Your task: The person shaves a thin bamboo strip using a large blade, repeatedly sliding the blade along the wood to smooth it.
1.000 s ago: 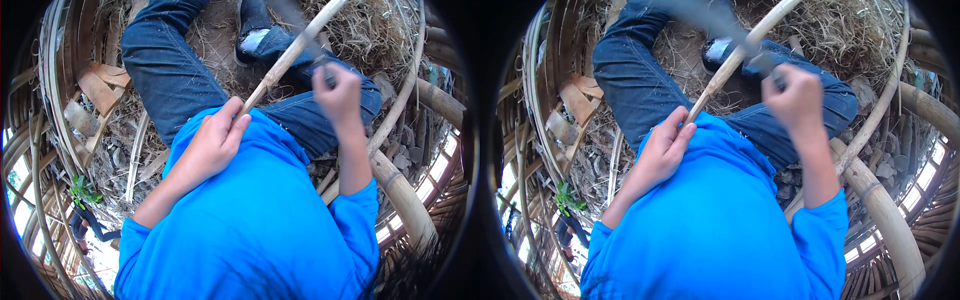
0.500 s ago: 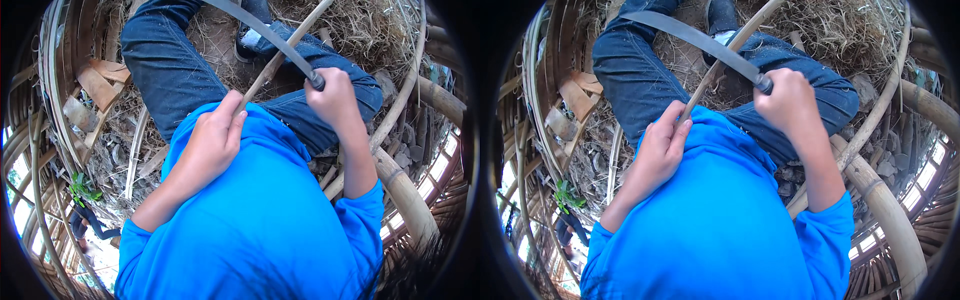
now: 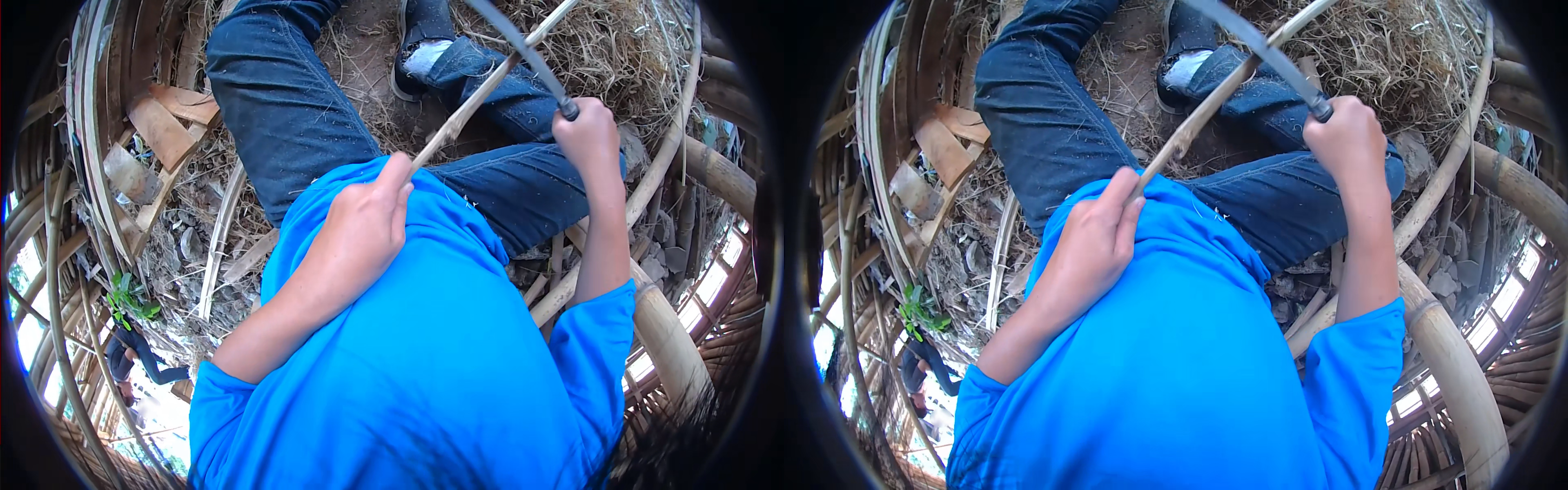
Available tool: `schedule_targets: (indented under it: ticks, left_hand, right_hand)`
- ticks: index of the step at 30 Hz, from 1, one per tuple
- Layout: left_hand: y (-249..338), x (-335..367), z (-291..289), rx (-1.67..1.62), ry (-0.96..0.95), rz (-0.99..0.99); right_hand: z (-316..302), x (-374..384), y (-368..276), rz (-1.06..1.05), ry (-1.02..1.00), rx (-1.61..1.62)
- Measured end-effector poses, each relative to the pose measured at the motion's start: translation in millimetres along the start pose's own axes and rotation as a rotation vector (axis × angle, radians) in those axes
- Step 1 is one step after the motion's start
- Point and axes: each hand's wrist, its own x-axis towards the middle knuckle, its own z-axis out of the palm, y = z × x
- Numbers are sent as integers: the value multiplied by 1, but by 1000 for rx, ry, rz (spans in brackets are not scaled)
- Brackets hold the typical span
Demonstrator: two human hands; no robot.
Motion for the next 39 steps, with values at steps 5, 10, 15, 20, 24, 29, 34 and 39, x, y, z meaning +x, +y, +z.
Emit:
schedule_targets:
  ticks: [5,10,15,20,24,29,34,39]
  left_hand:
    - [3,9,-4,-127,-9,-20]
    - [1,-2,-5,-170,-107,-59]
    - [2,7,-9,-226,-190,-99]
    - [-5,6,-8,-307,-176,-21]
    - [-8,9,-13,-382,-219,-84]
    - [-13,13,-10,-503,-275,-139]
    - [1,3,-11,-262,-278,-92]
    - [-1,-4,-16,-210,-271,-10]
  right_hand:
    - [0,-19,-22,-155,198,-7]
    - [0,24,26,51,224,-50]
    - [-7,20,30,69,450,-75]
    - [10,19,30,5,518,-112]
    - [-24,34,112,337,662,-62]
    - [-12,1,63,-176,525,133]
    - [7,14,40,-69,377,234]
    - [-30,64,128,316,564,203]
